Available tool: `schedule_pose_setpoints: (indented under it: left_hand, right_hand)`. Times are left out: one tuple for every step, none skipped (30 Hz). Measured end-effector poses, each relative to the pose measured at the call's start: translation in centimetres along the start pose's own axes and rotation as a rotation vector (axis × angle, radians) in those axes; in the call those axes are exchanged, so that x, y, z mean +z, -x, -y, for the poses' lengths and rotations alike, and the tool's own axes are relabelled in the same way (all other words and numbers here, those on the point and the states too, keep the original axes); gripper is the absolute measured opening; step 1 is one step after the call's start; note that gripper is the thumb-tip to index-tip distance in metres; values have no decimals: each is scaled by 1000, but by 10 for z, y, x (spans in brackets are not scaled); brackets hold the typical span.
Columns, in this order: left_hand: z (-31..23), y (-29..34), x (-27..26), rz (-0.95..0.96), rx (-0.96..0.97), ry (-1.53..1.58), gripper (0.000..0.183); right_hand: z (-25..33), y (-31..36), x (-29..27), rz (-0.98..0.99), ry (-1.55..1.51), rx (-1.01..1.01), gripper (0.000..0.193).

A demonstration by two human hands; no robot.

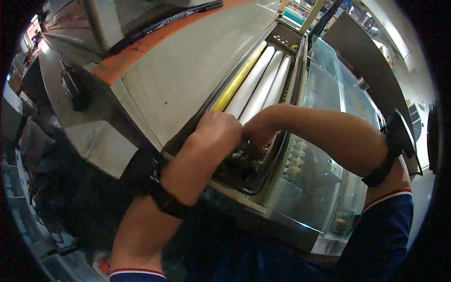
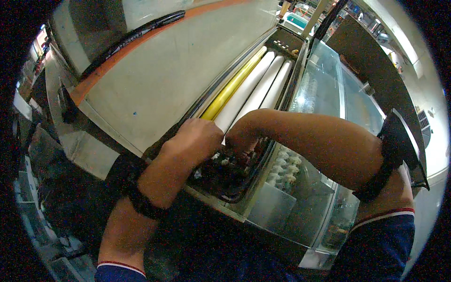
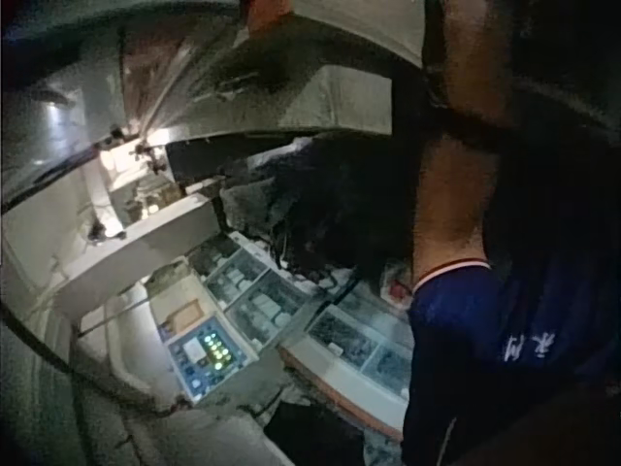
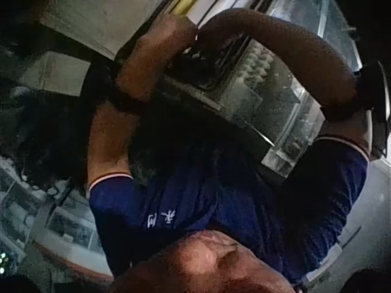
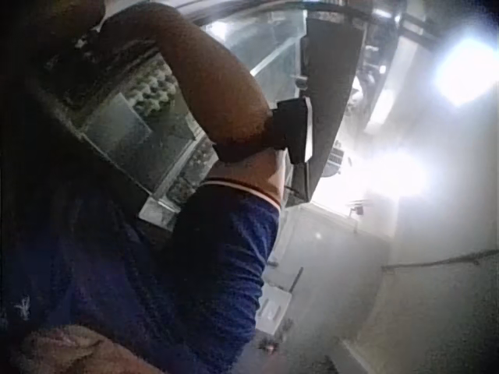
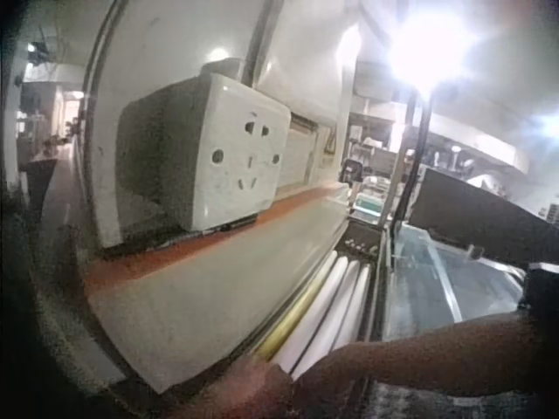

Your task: Removing and re-installing several white rollers and associated bushings in an industrial processing machine.

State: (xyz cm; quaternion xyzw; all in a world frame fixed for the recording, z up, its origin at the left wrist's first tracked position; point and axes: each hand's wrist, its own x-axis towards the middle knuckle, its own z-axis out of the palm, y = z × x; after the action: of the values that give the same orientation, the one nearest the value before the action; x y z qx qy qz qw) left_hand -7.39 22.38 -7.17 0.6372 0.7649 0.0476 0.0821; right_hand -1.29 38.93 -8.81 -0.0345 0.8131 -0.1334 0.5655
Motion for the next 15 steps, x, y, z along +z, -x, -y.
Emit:
schedule_pose_setpoints:
  left_hand:
    - [1, 0, 2, 6, -29, 29, 17]
    - [2, 1, 4, -2, -27, 34, 17]
    - [3, 1, 4, -4, -16, 30, 18]
    - [3, 1, 5, -6, -3, 26, 18]
    - [4, 1, 5, -13, 2, 30, 18]
    - [4, 1, 7, -23, 17, 20, 18]
    - [5, 1, 8, -25, 28, 4, 18]
    - [5, 0, 10, -25, 30, 3, 18]
    - [5, -1, 12, -45, 14, 4, 17]
    - [4, -1, 12, -62, -1, 0, 17]
    - [4, -1, 11, -59, 1, -5, 17]
    - [5, -1, 10, -61, -1, -12, 17]
    - [5, -1, 10, -62, 0, -18, 17]
    - [5, -1, 10, -58, 6, -21, 17]
    - [4, -2, 11, -58, 2, -17, 17]
  right_hand:
    - [2, 1, -2, 30, -56, 7, 21]
    - [5, 3, -4, 60, -113, 15, 21]
    - [6, 3, -4, 61, -112, 24, 21]
    - [5, 0, -3, 68, -96, -31, 22]
    - [3, 0, -3, 76, -80, -85, 22]
    - [-1, 0, -4, 76, -80, -76, 22]
    - [2, 2, -6, 67, -1, -86, 22]
    - [6, 4, -9, 57, 79, -95, 23]
    - [6, 4, -7, 55, 77, -95, 23]
    - [2, 0, -3, 36, 10, -89, 22]
    - [-3, -5, -1, 24, -25, -88, 22]
    - [-8, -10, 0, 13, -60, -87, 21]
    - [-8, -12, -2, 48, -27, -96, 19]
    - [-8, -12, -2, 63, -13, -100, 18]
    - [-9, -12, -2, 78, 0, -106, 17]
